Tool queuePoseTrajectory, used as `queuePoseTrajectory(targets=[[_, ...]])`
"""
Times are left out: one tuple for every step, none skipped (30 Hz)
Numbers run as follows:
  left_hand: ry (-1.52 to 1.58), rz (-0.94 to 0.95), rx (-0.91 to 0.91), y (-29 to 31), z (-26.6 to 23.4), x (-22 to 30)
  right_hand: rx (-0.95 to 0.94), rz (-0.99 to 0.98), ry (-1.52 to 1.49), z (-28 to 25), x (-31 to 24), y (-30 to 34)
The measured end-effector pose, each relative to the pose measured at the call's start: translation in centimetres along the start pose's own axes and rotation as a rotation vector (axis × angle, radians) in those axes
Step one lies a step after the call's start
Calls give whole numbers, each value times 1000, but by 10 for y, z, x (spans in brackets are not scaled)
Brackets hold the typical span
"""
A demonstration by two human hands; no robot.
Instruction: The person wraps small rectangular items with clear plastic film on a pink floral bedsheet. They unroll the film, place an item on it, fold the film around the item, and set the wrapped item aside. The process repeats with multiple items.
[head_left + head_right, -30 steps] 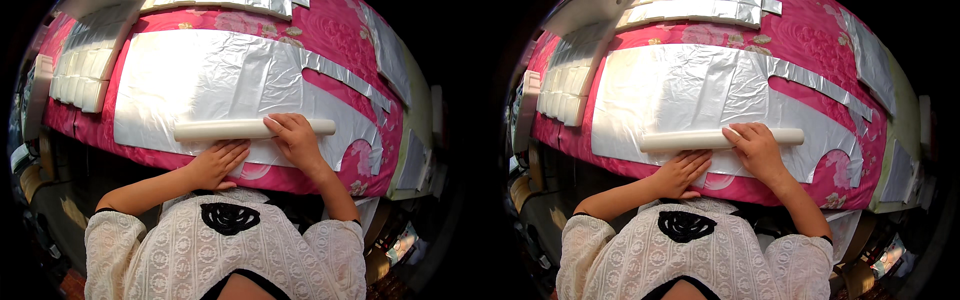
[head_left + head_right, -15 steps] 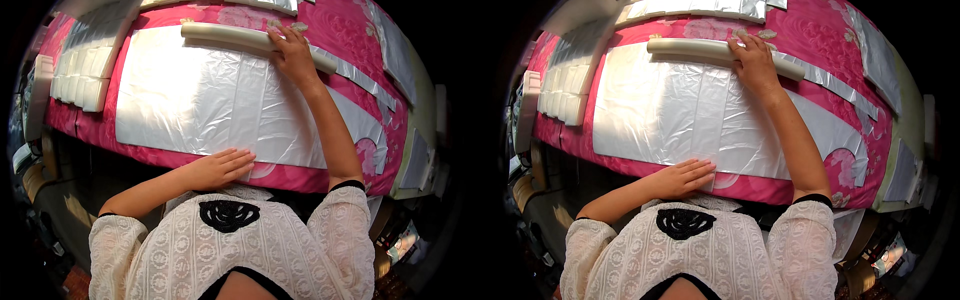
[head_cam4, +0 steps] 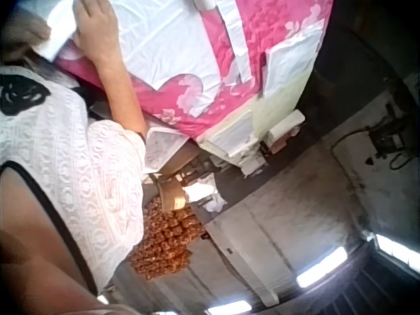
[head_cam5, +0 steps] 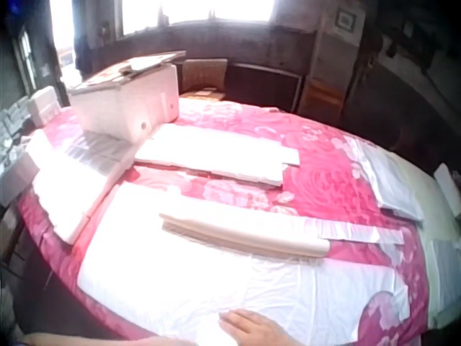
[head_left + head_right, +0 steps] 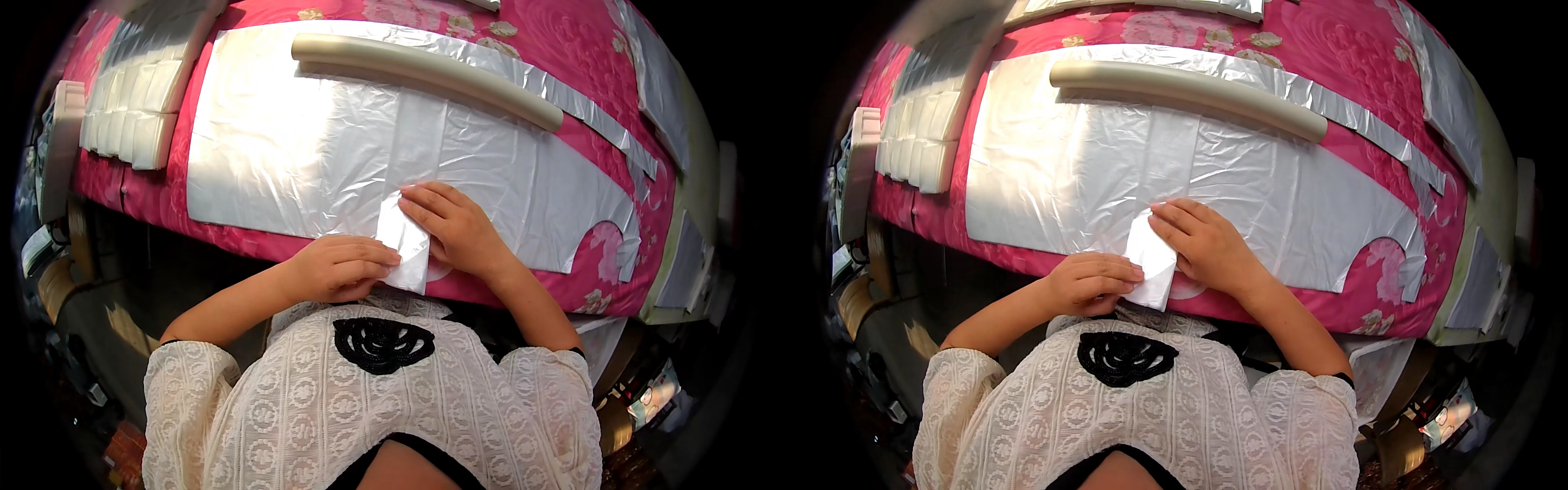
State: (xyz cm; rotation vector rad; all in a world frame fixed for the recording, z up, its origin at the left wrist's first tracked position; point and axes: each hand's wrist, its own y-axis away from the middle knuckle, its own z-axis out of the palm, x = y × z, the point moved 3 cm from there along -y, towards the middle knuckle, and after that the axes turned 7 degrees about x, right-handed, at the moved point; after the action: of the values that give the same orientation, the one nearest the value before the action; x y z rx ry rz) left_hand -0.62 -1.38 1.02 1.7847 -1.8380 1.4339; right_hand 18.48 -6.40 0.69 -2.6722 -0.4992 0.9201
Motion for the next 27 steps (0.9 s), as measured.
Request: queuePoseTrajectory(targets=[[13, 0, 62, -4, -3, -1, 48, -1, 12, 2, 2, 1], [26, -1, 125, -9, -7, -1, 79, 23, 1, 3, 3, 2], [-73, -33, 39, -16, -11, -2, 108, 48, -9, 4, 3, 3], [-191, -59, 17, -20, -10, -8, 136, 71, -20, 4, 4, 3], [-310, -86, -5, -24, -7, -13, 148, 79, -22, 4, 4, 3], [-431, -114, -26, -26, -6, -18, 160, 84, -25, 4, 3, 2], [-477, -134, -66, -26, -5, -23, 171, 89, -28, 3, 3, 2], [-473, -145, -49, -27, -4, -26, 170, 112, -8, 1, 2, 1], [-468, -156, -30, -29, -2, -30, 168, 134, 14, -2, 1, 1], [-463, -168, -12, -32, -2, -32, 166, 157, 36, -4, 1, 2], [-425, -205, -11, -34, -5, -33, 183, 204, 1, -6, 4, 2], [-356, -295, 22, -36, -7, -34, 202, 254, -33, -8, 8, 3], [-286, -384, 54, -38, -8, -35, 221, 303, -67, -9, 12, 2], [-216, -473, 86, -39, -8, -37, 218, 442, -135, -8, 19, 1], [-166, -580, 85, -38, -9, -42, 216, 580, -204, -7, 25, -1], [-74, -634, 215, -40, -10, -43, 214, 718, -273, -6, 29, -4], [20, -686, 346, -43, -8, -42, 165, 772, -243, -12, 30, -10], [112, -737, 479, -43, -8, -43, 96, 852, -279, -14, 32, -17], [-122, -639, 387, -41, -10, -43, 26, 932, -316, -16, 35, -22], [-243, -546, 309, -43, -8, -40, -46, 1010, -352, -15, 38, -24], [-356, -450, 229, -46, -4, -37, -30, 1035, -403, -12, 44, -23], [-468, -352, 148, -48, 2, -33, -24, 1062, -418, -11, 45, -23], [-511, -390, 8, -46, 10, -33, -18, 1089, -433, -11, 45, -24], [-546, -409, -35, -43, 17, -35, -13, 1113, -449, -11, 46, -25], [-582, -428, -79, -40, 23, -38, -46, 1099, -421, -12, 45, -26], [-617, -446, -123, -38, 26, -40, -79, 1085, -393, -13, 43, -26], [-634, -454, -145, -37, 27, -41, -110, 1073, -364, -13, 42, -25]])
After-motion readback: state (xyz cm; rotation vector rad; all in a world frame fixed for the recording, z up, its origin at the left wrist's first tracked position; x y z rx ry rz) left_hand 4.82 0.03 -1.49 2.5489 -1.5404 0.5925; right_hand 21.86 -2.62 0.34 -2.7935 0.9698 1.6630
